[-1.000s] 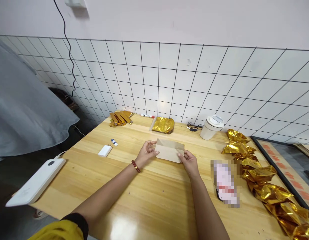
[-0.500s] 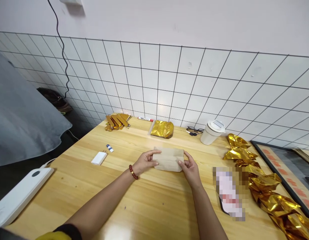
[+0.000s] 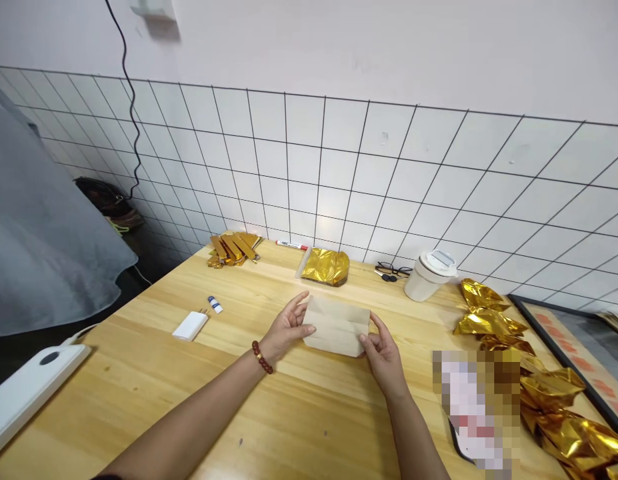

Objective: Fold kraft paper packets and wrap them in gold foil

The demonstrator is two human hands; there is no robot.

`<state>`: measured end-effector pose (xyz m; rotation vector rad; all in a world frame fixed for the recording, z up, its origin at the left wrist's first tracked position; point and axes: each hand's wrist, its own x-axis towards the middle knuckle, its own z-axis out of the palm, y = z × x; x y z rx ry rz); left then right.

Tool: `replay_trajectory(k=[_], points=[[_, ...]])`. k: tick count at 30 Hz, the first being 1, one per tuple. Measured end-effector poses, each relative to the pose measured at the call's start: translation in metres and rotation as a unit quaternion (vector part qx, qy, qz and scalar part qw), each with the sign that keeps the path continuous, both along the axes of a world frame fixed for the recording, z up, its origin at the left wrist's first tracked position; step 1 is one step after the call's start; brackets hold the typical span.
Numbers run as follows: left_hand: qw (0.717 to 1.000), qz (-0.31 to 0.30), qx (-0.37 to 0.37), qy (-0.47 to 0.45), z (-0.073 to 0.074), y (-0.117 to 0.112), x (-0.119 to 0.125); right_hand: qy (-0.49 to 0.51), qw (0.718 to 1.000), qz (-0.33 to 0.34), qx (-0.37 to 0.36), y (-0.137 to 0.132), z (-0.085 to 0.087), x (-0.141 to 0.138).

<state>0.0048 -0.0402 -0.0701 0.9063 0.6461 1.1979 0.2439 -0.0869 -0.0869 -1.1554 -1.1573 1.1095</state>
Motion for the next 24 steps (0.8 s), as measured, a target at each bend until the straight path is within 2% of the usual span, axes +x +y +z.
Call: replay_trajectory(k=[2,7,11,13,20,24], points=[[1.000,-0.001,-0.008,-0.004,0.0016,-0.0010,0.0009,-0.004,1.000,0.001,0.008,-0.0006,0.0001,-0.0011],[0.997,-0.072,-0.003,0.039,-0.0012,-0.0027,0.0029,-0.005,1.000,0.011,0.019,-0.0014,0.0025,-0.0026],[0.997,-0.062,0.002,0.049,-0.0038,-0.0025,0.0033,0.020,0.998,0.067,0.004,-0.0006,0.0034,-0.0020],[0.996,-0.067,0.000,0.050,-0.0030,-0.0027,0.0036,0.000,0.996,0.087,-0.003,-0.0004,0.0033,-0.0021],[0.995,-0.069,-0.020,0.071,0.0031,-0.0060,0.0033,-0.110,0.991,0.073,-0.002,-0.0035,0.0079,-0.0046],[0.989,-0.069,-0.008,0.129,0.0007,-0.0076,0.0025,-0.105,0.991,0.082,-0.012,-0.0043,0.0088,-0.0046]])
